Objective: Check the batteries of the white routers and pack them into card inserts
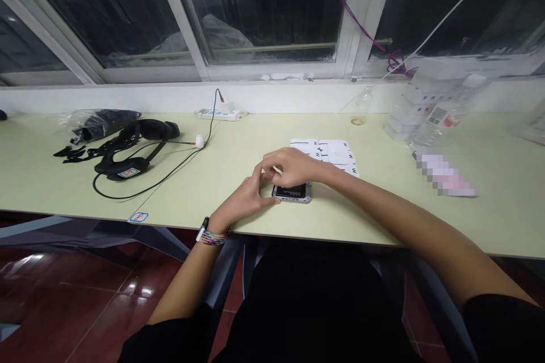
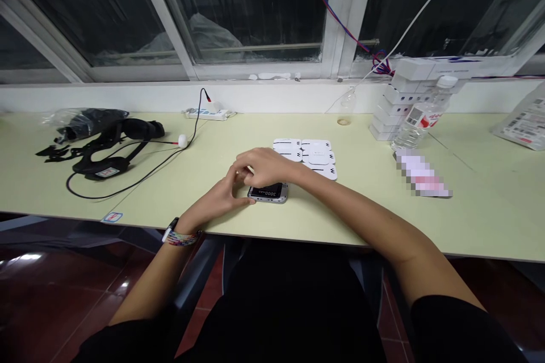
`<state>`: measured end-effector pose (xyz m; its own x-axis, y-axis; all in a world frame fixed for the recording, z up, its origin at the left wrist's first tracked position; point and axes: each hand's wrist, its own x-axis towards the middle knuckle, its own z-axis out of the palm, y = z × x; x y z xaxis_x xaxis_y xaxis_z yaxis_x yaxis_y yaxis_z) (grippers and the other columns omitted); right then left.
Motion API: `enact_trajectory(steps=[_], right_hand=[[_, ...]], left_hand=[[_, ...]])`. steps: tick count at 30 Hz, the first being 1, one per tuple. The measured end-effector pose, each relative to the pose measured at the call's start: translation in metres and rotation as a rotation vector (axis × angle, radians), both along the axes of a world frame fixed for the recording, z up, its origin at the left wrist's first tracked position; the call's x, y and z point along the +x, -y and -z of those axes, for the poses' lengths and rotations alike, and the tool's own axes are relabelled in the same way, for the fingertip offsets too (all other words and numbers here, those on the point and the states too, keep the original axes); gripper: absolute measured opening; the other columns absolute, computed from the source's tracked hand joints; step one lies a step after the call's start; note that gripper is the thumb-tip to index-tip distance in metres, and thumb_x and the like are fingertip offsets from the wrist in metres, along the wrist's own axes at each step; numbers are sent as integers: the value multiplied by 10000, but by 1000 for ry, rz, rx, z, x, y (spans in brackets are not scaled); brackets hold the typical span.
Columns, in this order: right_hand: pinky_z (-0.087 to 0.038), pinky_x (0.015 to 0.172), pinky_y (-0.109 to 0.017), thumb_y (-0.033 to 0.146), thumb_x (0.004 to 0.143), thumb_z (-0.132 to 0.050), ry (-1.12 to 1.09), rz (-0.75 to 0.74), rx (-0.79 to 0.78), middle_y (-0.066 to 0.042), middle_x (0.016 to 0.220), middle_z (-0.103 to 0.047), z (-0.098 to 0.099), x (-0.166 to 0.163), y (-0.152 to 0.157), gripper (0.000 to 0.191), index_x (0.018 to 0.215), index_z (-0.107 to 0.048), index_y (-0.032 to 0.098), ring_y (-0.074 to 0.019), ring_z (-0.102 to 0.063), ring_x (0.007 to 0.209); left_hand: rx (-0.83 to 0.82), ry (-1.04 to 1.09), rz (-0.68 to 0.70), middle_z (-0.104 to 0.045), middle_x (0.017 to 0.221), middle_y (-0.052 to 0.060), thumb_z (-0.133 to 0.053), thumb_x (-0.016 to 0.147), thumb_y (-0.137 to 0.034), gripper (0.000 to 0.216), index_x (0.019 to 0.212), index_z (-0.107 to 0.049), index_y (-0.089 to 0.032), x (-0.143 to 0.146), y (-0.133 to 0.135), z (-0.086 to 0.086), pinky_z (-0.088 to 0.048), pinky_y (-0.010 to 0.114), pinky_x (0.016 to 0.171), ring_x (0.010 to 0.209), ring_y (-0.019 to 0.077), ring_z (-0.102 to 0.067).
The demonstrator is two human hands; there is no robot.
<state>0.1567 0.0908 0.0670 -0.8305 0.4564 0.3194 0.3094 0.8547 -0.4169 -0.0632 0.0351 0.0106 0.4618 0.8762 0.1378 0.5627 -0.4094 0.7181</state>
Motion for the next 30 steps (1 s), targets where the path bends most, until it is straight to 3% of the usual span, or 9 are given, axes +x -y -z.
enact_trajectory(steps=[4,11,14,18,22,25,30], right_hand=[[-317,707,-314,218,916,-621,-73,53,36,-20,987,-693,-10,9,6,75,938,-692,211,-179,-566,847],[-297,696,-316,451,1019,-680,211,141,136,-78,992,-625,24,27,28,292,1202,-755,236,-236,-531,879],[-295,678,-310,391,988,-676,188,204,70,-65,1008,-598,20,29,33,228,1135,-731,226,-212,-522,851],[-274,654,-309,377,858,-735,150,301,38,-36,1006,-571,-4,34,41,238,1003,-633,218,-180,-481,780],[-268,667,-317,349,794,-739,139,380,-13,-20,999,-601,-18,58,52,275,950,-543,235,-178,-481,763],[-309,695,-321,350,784,-749,122,433,-41,-16,985,-616,-13,89,59,289,922,-517,246,-200,-521,808],[-423,784,-348,303,804,-732,51,426,-128,-33,1015,-652,15,131,67,255,974,-548,258,-235,-583,896]], left_hand=[[-11,-22,-21,-663,1583,140,-819,919,-396,967,1699,-255,-308,1,2,-4,-431,583,1263,1502,388,-596],[-60,3,-10,-665,1576,146,-805,918,-419,1127,1777,-87,-290,1,2,-2,-385,560,1310,1551,350,-561],[-63,12,-3,-670,1569,134,-818,912,-419,1138,1777,-88,-301,1,2,-2,-370,556,1323,1553,339,-557],[-33,5,5,-692,1540,132,-812,918,-411,1098,1770,-127,-306,1,2,-1,-402,562,1297,1507,342,-600],[-14,-10,-5,-716,1510,122,-829,904,-398,1092,1764,-162,-305,0,1,1,-408,558,1291,1476,345,-628],[-15,-21,-14,-716,1510,125,-839,897,-383,1100,1762,-164,-293,0,-1,2,-402,551,1291,1483,344,-619],[-3,-52,-25,-717,1505,118,-833,903,-392,1070,1753,-191,-290,0,0,-1,-344,576,1313,1502,354,-588]])
